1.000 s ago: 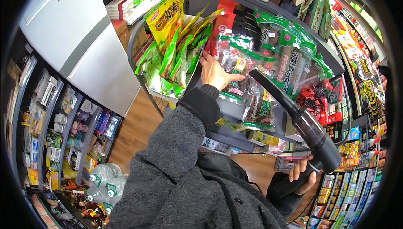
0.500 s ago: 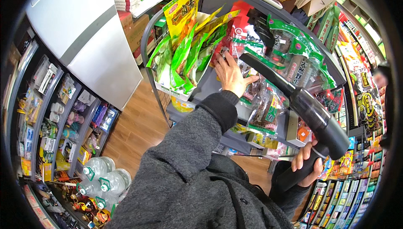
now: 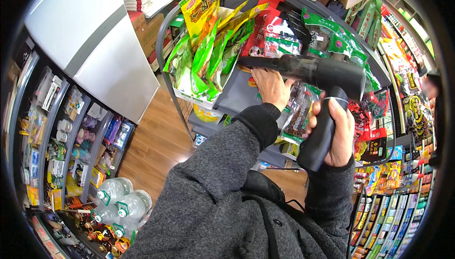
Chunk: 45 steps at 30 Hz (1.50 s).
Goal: The person uses a handheld barcode scanner to scan multiple packaged food items on store shelves. They pick up each item, scan its barcode, and place it back on the shelf, moving along the aisle to continue scanning additional products.
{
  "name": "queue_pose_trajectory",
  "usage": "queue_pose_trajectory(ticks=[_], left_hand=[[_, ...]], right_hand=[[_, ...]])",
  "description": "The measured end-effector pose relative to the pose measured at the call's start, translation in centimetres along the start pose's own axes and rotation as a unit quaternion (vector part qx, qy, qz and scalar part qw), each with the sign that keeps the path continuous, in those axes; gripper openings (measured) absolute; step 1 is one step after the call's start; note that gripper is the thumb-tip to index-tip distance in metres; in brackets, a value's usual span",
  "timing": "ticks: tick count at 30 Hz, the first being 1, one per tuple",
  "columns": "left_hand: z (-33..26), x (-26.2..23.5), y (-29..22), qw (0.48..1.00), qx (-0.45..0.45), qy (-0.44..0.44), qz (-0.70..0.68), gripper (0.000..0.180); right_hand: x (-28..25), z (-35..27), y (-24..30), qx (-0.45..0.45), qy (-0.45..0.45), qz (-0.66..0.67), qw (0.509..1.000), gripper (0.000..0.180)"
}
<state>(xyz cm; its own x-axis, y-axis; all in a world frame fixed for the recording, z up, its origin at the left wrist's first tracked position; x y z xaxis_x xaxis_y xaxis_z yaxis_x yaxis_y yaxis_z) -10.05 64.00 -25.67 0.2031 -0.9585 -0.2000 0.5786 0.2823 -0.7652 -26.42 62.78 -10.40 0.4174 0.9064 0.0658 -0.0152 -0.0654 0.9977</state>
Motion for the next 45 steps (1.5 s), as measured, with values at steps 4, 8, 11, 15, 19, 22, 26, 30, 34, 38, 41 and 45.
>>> queue_pose_trajectory(ticks=[4, 8, 11, 15, 19, 22, 26, 30, 34, 38, 41, 45], left_hand=[[0.2, -0.5, -0.2, 1.000, -0.018, 0.006, -0.009, 0.084], [0.2, -0.7, -0.5, 0.999, -0.022, 0.046, -0.018, 0.090], [-0.1, -0.6, 0.3, 0.999, 0.013, 0.024, -0.017, 0.102], [-0.2, -0.6, -0.5, 0.998, 0.033, -0.001, -0.060, 0.087], [-0.1, -1.6, -0.9, 0.995, 0.095, 0.023, -0.022, 0.061], [-0.2, -2.1, -0.8, 0.982, 0.189, 0.019, 0.018, 0.039], [-0.8, -3.2, -2.2, 0.984, 0.155, 0.087, -0.005, 0.030], [-2.6, -4.1, -2.3, 0.976, 0.139, 0.169, -0.007, 0.067], [-2.8, -6.6, -2.2, 0.954, 0.140, 0.265, -0.027, 0.083], [-2.4, -7.4, -1.7, 0.942, 0.159, 0.296, -0.016, 0.082], [-2.5, -7.2, -1.9, 0.932, 0.157, 0.325, -0.046, 0.082], [-1.8, -7.4, -0.9, 0.923, 0.153, 0.346, -0.061, 0.077]], right_hand=[[0.2, 0.9, -0.6, 0.007, -0.002, 0.051, 0.999, 0.025], [-0.1, 0.5, -0.7, 0.015, -0.001, 0.067, 0.998, 0.026], [-0.4, 0.2, -0.8, 0.022, 0.006, 0.112, 0.993, 0.023], [-0.9, -1.2, -0.1, 0.050, -0.004, 0.114, 0.992, 0.022], [-1.0, -2.1, -0.5, 0.055, -0.012, 0.143, 0.988, 0.023], [-1.4, -2.7, -0.8, 0.064, -0.005, 0.178, 0.982, 0.029], [-1.8, -4.2, -0.9, 0.047, -0.005, 0.193, 0.980, 0.036], [-2.1, -5.6, -0.3, 0.040, -0.026, 0.213, 0.976, 0.037], [-2.7, -7.7, 1.2, 0.006, -0.060, 0.231, 0.971, 0.041], [-3.3, -9.8, 3.3, -0.043, -0.075, 0.236, 0.968, 0.048], [-2.3, -10.0, 4.2, -0.048, -0.073, 0.223, 0.971, 0.049], [1.1, -7.4, 5.4, 0.014, -0.116, 0.168, 0.979, 0.045]])
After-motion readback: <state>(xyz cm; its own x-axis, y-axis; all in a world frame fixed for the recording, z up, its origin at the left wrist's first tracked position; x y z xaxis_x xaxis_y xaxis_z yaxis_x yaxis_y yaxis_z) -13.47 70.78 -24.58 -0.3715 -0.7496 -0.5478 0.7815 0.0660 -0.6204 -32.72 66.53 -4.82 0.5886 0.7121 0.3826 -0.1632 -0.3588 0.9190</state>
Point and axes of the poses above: each hand's wrist, its own z-axis towards the middle knuckle, its own x-axis out of the palm, y = z × x, the point moved 2 cm from there along z, towards the middle knuckle, and after that the axes turned 9 degrees about -z, right-handed, at the moved point
